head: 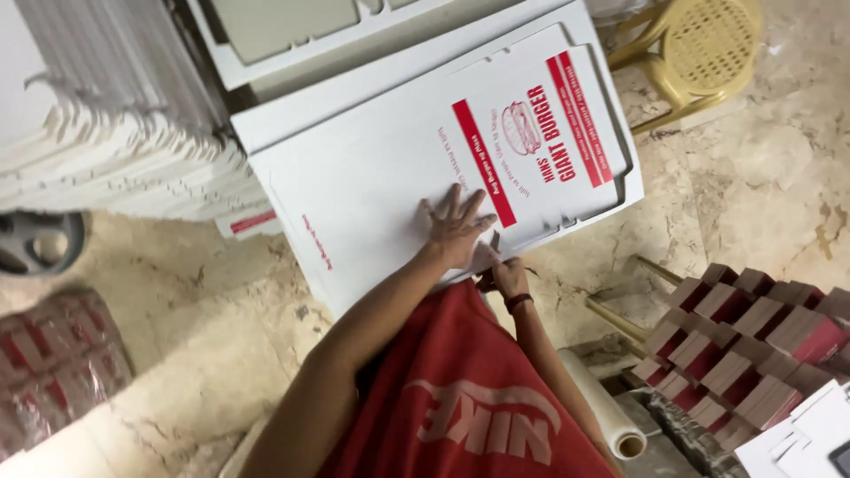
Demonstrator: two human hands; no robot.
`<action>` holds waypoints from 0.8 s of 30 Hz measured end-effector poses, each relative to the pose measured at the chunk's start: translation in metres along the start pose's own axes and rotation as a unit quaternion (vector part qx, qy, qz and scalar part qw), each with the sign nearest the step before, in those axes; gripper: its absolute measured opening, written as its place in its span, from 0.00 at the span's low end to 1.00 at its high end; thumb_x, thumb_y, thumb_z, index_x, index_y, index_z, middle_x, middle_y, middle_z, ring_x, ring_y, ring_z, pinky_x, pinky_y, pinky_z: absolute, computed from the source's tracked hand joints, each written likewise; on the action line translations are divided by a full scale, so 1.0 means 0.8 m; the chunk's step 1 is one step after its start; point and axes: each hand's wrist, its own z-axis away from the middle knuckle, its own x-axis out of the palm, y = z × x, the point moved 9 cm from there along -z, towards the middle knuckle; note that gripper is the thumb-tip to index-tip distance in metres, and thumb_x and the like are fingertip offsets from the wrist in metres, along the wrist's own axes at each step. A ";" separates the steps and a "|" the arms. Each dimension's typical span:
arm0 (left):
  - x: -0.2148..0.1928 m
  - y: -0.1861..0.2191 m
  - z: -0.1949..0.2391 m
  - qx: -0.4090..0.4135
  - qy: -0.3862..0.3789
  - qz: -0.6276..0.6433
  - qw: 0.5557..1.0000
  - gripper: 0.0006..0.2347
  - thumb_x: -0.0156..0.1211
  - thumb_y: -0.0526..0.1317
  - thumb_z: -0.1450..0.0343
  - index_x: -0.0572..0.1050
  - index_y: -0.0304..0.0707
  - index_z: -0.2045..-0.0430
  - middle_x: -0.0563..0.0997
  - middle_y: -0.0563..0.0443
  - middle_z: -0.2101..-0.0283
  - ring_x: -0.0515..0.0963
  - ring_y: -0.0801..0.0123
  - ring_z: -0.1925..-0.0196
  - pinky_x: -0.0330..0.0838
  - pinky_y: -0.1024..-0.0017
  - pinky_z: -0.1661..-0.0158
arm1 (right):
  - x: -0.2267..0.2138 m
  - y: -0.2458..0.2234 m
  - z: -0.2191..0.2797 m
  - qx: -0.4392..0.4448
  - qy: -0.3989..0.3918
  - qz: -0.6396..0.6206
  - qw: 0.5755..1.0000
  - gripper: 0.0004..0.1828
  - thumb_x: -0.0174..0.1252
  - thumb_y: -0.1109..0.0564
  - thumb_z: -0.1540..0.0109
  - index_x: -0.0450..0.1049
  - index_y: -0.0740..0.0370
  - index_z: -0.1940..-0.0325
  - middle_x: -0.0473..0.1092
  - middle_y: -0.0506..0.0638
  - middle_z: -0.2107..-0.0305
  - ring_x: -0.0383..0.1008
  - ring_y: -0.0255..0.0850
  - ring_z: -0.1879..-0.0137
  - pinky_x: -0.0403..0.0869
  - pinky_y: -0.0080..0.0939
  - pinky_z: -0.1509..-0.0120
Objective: Manually stripping the waste cardboard from die-cut burger box templates to prepare them for folding.
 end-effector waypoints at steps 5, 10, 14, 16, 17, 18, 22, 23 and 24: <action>0.040 -0.016 -0.002 -0.042 0.039 -0.009 0.998 0.38 0.63 0.36 0.32 0.52 0.72 0.27 0.30 0.54 0.21 0.29 0.36 0.22 0.45 0.16 0.38 | 0.009 -0.035 0.000 0.019 -0.040 0.190 0.981 0.33 0.52 0.38 0.35 0.78 0.69 0.80 0.75 0.61 0.85 0.80 0.50 0.78 0.82 0.49 0.70; 0.022 -0.009 0.007 -0.053 0.050 -0.011 0.997 0.40 0.63 0.33 0.32 0.49 0.77 0.28 0.28 0.54 0.21 0.28 0.34 0.23 0.49 0.15 0.40 | 0.007 -0.038 0.002 -0.017 -0.021 0.194 0.981 0.30 0.52 0.42 0.36 0.79 0.69 0.80 0.74 0.61 0.87 0.78 0.50 0.80 0.79 0.50 0.75; 0.020 0.004 0.022 -0.063 0.105 -0.104 0.987 0.35 0.62 0.46 0.27 0.48 0.80 0.28 0.30 0.54 0.21 0.28 0.32 0.23 0.38 0.09 0.42 | 0.000 -0.048 0.059 -0.206 0.037 0.154 0.966 0.26 0.53 0.51 0.34 0.76 0.80 0.47 0.72 0.81 0.57 0.72 0.74 0.46 0.71 0.71 0.43; 0.022 -0.012 0.004 -0.059 0.112 -0.083 0.989 0.34 0.61 0.45 0.27 0.48 0.80 0.28 0.29 0.55 0.21 0.27 0.33 0.23 0.39 0.09 0.42 | 0.013 -0.080 0.070 -0.209 -0.027 0.061 0.976 0.23 0.51 0.53 0.31 0.73 0.80 0.46 0.72 0.73 0.70 0.73 0.61 0.65 0.72 0.55 0.62; 0.035 -0.009 0.003 -0.055 0.109 -0.056 0.991 0.34 0.60 0.44 0.26 0.48 0.81 0.28 0.28 0.56 0.21 0.27 0.34 0.23 0.39 0.09 0.42 | 0.019 -0.085 0.089 -0.201 -0.092 -0.032 0.975 0.20 0.50 0.55 0.28 0.70 0.80 0.45 0.72 0.66 0.83 0.73 0.47 0.84 0.72 0.38 0.82; 0.040 -0.020 -0.004 -0.065 0.128 -0.068 0.987 0.34 0.60 0.44 0.26 0.48 0.81 0.28 0.28 0.56 0.21 0.27 0.34 0.23 0.39 0.09 0.42 | 0.015 -0.078 0.073 -0.223 -0.098 -0.036 0.969 0.20 0.50 0.55 0.28 0.70 0.80 0.45 0.72 0.66 0.83 0.73 0.47 0.84 0.72 0.38 0.82; 0.062 -0.059 0.016 -0.012 0.112 -0.028 0.993 0.33 0.66 0.47 0.30 0.58 0.70 0.29 0.36 0.53 0.21 0.35 0.36 0.22 0.41 0.12 0.40 | 0.000 0.023 -0.009 -0.032 -0.063 -0.123 0.990 0.21 0.58 0.48 0.31 0.74 0.71 0.48 0.72 0.69 0.76 0.76 0.57 0.77 0.78 0.56 0.78; 0.064 -0.070 0.037 -0.009 0.122 -0.032 0.992 0.32 0.66 0.50 0.30 0.60 0.66 0.29 0.39 0.52 0.21 0.38 0.37 0.22 0.41 0.13 0.40 | -0.002 0.056 -0.024 0.009 -0.059 -0.135 0.989 0.24 0.58 0.45 0.31 0.77 0.73 0.54 0.72 0.68 0.75 0.79 0.58 0.72 0.82 0.61 0.70; 0.069 -0.094 0.061 -0.011 0.119 -0.032 0.992 0.32 0.66 0.50 0.30 0.60 0.66 0.29 0.39 0.52 0.21 0.38 0.37 0.22 0.41 0.13 0.40 | -0.001 0.058 -0.018 0.011 -0.061 -0.136 0.989 0.24 0.58 0.45 0.31 0.77 0.73 0.54 0.72 0.68 0.75 0.79 0.58 0.72 0.82 0.61 0.70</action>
